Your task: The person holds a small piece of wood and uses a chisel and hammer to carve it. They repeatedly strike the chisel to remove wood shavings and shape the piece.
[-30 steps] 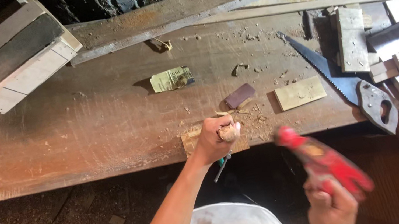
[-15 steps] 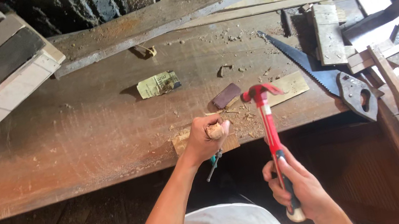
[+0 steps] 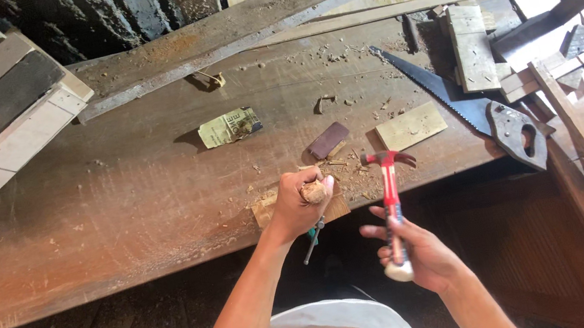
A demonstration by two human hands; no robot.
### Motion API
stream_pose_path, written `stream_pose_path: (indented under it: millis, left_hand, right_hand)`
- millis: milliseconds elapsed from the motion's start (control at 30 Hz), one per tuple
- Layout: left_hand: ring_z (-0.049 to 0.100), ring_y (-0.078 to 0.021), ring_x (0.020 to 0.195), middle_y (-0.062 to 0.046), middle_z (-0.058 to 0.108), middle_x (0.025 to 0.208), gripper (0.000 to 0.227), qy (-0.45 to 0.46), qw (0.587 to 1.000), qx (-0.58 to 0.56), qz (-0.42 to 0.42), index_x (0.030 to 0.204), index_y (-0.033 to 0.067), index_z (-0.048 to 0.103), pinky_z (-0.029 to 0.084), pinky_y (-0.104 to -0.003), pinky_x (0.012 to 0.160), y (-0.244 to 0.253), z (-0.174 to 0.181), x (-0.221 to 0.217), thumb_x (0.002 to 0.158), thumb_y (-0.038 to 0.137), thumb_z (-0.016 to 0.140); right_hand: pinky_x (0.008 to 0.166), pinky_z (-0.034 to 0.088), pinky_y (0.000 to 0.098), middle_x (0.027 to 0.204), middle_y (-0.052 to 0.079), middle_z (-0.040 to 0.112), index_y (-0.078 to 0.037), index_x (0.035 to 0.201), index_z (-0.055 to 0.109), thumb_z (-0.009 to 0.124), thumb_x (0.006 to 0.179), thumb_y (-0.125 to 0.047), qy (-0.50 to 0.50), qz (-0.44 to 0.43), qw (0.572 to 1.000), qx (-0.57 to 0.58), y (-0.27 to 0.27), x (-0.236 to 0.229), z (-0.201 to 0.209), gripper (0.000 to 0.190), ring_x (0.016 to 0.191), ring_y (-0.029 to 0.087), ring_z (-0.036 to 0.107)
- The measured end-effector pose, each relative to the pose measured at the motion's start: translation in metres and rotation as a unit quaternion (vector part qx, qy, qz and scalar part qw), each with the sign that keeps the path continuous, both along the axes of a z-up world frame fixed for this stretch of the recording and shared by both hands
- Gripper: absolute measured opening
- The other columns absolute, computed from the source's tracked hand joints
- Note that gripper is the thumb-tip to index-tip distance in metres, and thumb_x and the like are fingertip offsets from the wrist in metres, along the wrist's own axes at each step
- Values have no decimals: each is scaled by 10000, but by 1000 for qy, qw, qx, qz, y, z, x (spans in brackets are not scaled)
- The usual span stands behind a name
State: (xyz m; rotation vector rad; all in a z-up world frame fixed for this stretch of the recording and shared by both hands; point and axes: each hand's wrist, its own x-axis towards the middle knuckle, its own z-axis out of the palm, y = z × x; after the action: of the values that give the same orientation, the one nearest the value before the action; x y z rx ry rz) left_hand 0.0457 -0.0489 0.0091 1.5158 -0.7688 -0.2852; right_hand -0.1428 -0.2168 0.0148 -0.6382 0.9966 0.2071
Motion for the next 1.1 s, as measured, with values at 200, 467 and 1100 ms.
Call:
stream_pose_path:
  millis: [200, 467, 1100]
  left_hand:
    - [437, -85, 503, -8, 473, 548, 282, -8, 1000, -2, -9, 699, 53, 541, 357, -292, 489, 1, 1, -2, 935, 60, 697]
    - [394, -112, 541, -17, 437, 590, 302, -43, 998, -41, 7, 704, 48, 499, 344, -298, 512, -1, -2, -6, 921, 29, 708]
    - [377, -156, 517, -57, 422, 570, 323, -34, 999, -10, 20, 694, 44, 493, 339, -312, 509, 2, -6, -7, 921, 24, 721]
  right_hand:
    - [456, 379, 235, 824, 20, 546, -267, 1469, 515, 590, 939, -145, -24, 32, 994, -97, 8, 4, -1, 549, 588, 77, 463]
    - [358, 283, 270, 589, -12, 420, -38, 1013, 588, 571, 1018, -260, -38, 64, 936, -343, -36, -23, 0, 222, 426, 87, 374]
    - [494, 394, 384, 631, 110, 515, -75, 901, 671, 614, 965, -345, -172, 243, 743, -599, -43, -78, 55, 283, 485, 292, 512]
